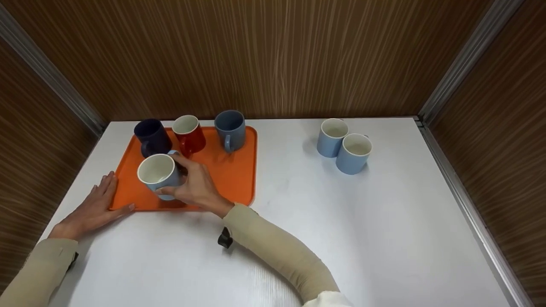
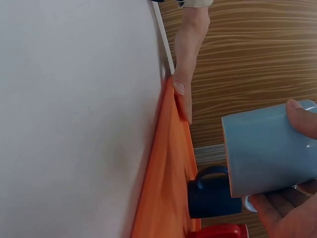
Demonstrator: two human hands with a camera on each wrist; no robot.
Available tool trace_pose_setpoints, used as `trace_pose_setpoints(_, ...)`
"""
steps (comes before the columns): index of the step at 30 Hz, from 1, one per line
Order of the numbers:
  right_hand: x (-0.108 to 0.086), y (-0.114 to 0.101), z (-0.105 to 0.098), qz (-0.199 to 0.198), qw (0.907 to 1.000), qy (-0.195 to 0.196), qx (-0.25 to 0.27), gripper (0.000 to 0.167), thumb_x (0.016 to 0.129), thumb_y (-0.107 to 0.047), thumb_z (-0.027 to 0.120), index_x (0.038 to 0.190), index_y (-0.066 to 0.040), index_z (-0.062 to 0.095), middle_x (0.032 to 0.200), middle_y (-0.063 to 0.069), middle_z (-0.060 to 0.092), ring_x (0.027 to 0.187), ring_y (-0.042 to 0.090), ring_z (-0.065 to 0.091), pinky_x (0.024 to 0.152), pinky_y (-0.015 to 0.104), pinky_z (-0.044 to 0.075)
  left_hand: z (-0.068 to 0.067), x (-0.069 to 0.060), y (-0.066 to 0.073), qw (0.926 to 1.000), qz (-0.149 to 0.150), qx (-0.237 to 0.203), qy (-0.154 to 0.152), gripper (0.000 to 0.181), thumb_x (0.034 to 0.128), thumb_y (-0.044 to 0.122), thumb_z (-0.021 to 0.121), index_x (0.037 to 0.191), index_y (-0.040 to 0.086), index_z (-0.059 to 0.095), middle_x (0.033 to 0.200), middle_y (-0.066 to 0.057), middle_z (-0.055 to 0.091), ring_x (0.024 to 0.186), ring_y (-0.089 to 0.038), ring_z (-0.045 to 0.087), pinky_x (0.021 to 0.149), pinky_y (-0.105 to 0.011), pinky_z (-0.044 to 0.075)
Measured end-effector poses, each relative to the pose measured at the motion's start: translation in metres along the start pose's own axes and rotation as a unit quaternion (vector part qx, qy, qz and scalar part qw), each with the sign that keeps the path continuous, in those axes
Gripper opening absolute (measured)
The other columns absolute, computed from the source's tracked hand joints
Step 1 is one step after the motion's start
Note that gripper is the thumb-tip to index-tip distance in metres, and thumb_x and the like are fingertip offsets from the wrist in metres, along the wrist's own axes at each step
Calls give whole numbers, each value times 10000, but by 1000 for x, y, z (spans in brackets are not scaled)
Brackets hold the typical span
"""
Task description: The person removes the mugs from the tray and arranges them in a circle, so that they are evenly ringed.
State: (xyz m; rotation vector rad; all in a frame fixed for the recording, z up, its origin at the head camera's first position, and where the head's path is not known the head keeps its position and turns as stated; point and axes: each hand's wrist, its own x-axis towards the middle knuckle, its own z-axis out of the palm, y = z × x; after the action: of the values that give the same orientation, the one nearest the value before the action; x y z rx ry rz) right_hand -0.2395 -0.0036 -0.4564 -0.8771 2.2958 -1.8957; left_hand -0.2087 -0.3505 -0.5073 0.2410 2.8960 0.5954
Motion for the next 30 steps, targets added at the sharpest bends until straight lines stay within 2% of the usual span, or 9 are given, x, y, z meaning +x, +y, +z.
trace_pose_setpoints(5, -14, -6, -29, -104, 9999, -2, -120, 786, 813, -236, 962, 1511, -170, 605, 1423, -10, 692, 1298, 177, 676, 1110, 402, 565, 0, -1, 0, 10000, -26, -36, -14, 1238, 959, 765, 578, 1687, -20, -44, 1791, -200, -116, 1654, -455, -51, 1338, -622, -26)
trace_pose_setpoints(9, -24, -10, -57, -281, 9989, 300, -208, 813, 781, -223, 981, 1506, -158, 619, 1395, 3, 713, 1256, 197, 709, 1072, 442, 591, -1, -3, 1, 9999, 10, -111, 4, 1223, 967, 739, 591, 1686, -24, -39, 1789, -209, -113, 1652, -462, -49, 1335, -632, -25)
trace_pose_setpoints(14, -35, -17, -91, -473, 9962, 695, -227, 771, 765, -199, 991, 1461, -146, 663, 1351, 22, 743, 1207, 209, 739, 1034, 485, 609, -2, -5, 1, 9999, 13, -165, 4, 1223, 969, 720, 606, 1684, -31, -43, 1786, -220, -110, 1649, -474, -46, 1331, -641, -26)
trace_pose_setpoints(19, -49, -22, -122, -464, 9939, 921, -386, 754, 765, -200, 993, 1447, -150, 674, 1335, 16, 752, 1192, 208, 745, 1023, 415, 619, -1, -5, -1, 9999, 49, -156, 16, 1221, 970, 718, 605, 1684, -28, -48, 1785, -221, -113, 1649, -473, -44, 1333, -637, -26)
trace_pose_setpoints(30, -83, -25, -171, -215, 9869, 1436, -703, 823, 717, -145, 1019, 1461, -151, 666, 1346, 30, 747, 1196, 223, 742, 1001, 315, 618, 4, -9, -5, 9998, -15, -221, 18, 1219, 968, 732, 600, 1687, -16, -39, 1791, -195, -118, 1654, -452, -56, 1336, -626, -37)
